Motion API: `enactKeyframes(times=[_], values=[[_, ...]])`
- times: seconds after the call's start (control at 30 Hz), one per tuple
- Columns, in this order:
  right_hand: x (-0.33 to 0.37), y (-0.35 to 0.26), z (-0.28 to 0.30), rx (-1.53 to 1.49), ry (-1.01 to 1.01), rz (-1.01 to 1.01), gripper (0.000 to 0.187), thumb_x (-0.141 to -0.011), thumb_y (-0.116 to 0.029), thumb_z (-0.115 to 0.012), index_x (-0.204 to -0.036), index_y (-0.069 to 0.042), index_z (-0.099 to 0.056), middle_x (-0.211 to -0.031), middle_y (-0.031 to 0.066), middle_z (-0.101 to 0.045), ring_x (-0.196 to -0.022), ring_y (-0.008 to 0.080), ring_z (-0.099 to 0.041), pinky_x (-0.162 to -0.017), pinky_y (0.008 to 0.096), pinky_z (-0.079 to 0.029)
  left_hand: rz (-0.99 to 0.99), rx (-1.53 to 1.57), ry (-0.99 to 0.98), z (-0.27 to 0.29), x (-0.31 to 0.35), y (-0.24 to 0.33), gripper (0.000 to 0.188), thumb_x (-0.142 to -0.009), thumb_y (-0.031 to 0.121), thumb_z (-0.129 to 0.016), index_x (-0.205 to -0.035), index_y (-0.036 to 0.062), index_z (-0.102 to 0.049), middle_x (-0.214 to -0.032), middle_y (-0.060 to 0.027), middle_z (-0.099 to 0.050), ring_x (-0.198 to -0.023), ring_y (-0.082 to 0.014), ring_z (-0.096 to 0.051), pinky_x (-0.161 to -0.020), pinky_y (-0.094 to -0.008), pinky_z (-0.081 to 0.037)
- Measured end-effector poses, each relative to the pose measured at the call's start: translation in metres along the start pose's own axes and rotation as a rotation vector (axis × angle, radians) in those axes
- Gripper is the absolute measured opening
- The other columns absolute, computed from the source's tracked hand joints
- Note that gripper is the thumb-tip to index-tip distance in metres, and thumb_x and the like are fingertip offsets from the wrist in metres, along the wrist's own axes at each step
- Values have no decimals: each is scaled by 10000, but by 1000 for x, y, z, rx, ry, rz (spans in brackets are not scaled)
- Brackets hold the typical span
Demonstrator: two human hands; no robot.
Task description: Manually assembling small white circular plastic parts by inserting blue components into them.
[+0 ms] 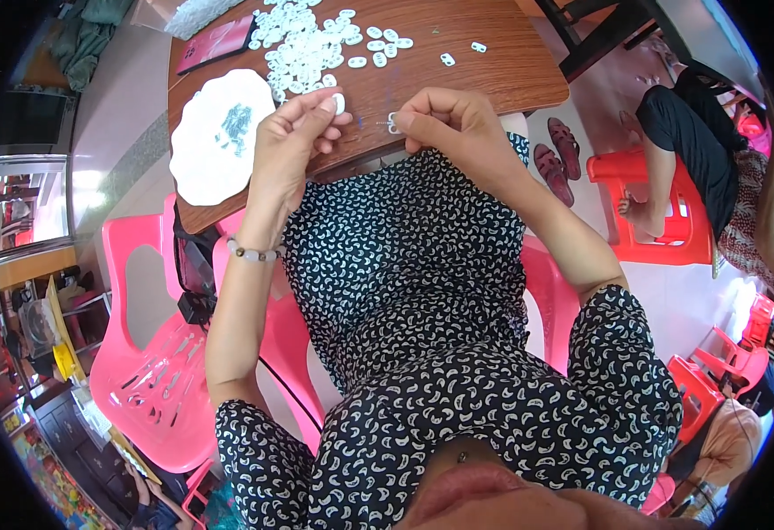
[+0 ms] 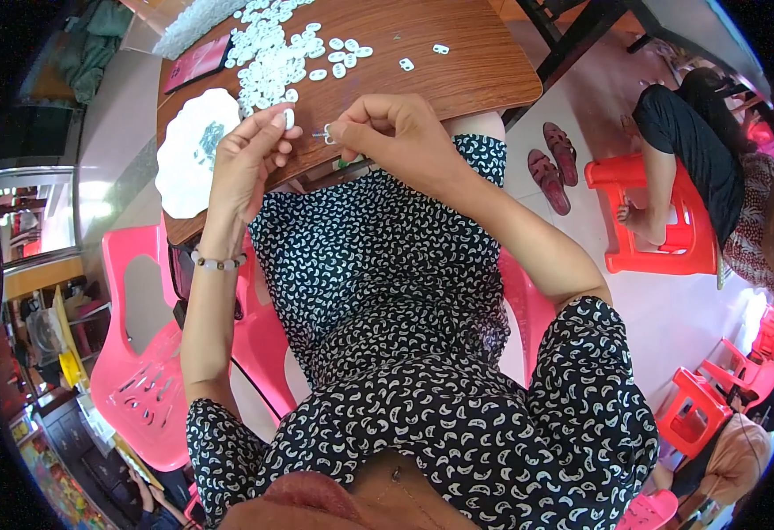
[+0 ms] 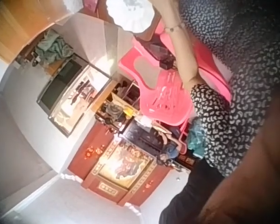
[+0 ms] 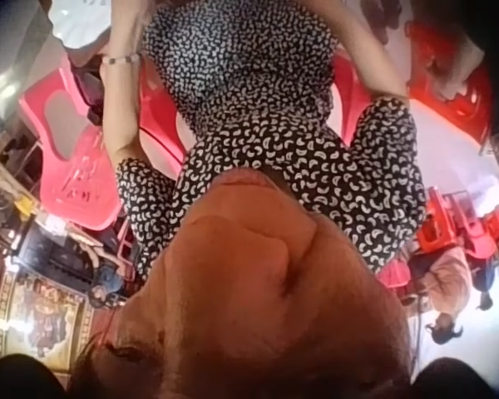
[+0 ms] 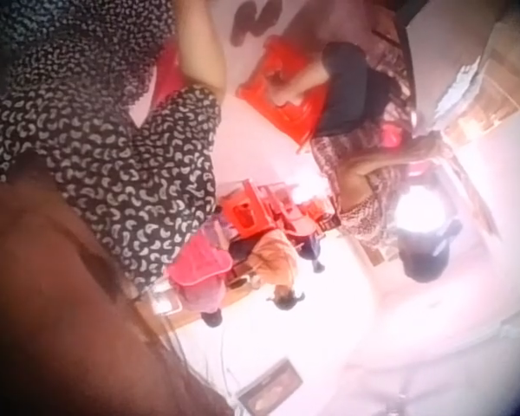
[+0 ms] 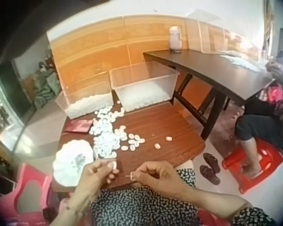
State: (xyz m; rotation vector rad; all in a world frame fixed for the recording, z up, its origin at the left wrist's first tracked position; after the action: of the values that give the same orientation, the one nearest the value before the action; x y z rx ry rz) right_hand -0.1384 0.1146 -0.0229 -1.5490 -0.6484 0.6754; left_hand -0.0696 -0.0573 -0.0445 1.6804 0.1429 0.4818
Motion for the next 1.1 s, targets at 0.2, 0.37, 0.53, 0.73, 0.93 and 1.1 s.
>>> enactKeyframes(times=[0.2,0.37,0.53,0.73,0.93,1.1], values=[[4,2,-15,-90,-71,-52,202,-902,-196,-612,-908,4,-641,-769,29,-648,-720,53,-587,-638,203,-468,21,108,-29,-7,26,-1,265,-913,152,-613,-1130,1,-610,-896,-91,-695,-718,-73,-629,-637,-175,-496],[7,1,-28,-150,-119,-75,208,-909,-205,-600,-925,-2,-642,-800,32,-654,-746,64,-596,-680,213,-488,32,210,-72,-15,36,-5,194,-914,140,-604,-1053,5,-593,-904,-122,-694,-759,-135,-675,-652,-209,-523],[8,7,-32,-191,-127,-78,197,-924,-231,-586,-934,-41,-634,-850,8,-639,-791,70,-596,-708,217,-478,132,341,-91,-28,47,-16,187,-907,160,-616,-1048,39,-590,-895,-60,-679,-805,-132,-667,-666,-205,-523],[7,12,-30,-220,-106,-72,205,-908,-196,-594,-936,2,-640,-878,35,-648,-794,77,-605,-702,222,-502,141,244,-68,-26,51,-22,199,-918,196,-600,-1053,51,-600,-915,-67,-687,-826,-130,-669,-669,-202,-523],[9,7,-33,-161,-125,-85,192,-926,-213,-576,-925,-32,-638,-876,13,-648,-807,74,-604,-729,225,-486,135,222,-78,-27,49,-21,221,-912,168,-606,-1058,2,-625,-910,-71,-696,-816,-114,-663,-663,-204,-524],[9,6,-31,-168,-111,-99,193,-930,-209,-570,-918,-27,-632,-864,25,-656,-795,83,-629,-730,230,-503,124,130,-97,-20,50,-23,232,-889,152,-638,-1054,-11,-655,-901,-61,-696,-786,-90,-640,-654,-190,-509]])
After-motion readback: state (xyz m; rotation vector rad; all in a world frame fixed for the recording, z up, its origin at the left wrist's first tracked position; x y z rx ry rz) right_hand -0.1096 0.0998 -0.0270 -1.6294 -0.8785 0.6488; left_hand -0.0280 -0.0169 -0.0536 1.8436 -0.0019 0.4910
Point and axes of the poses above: each hand's wrist, its own x-axis away from the middle knuckle, its own z-axis out of the back of the hand, y = z × x, the point moved 8 cm from there along -x, towards the middle knuckle
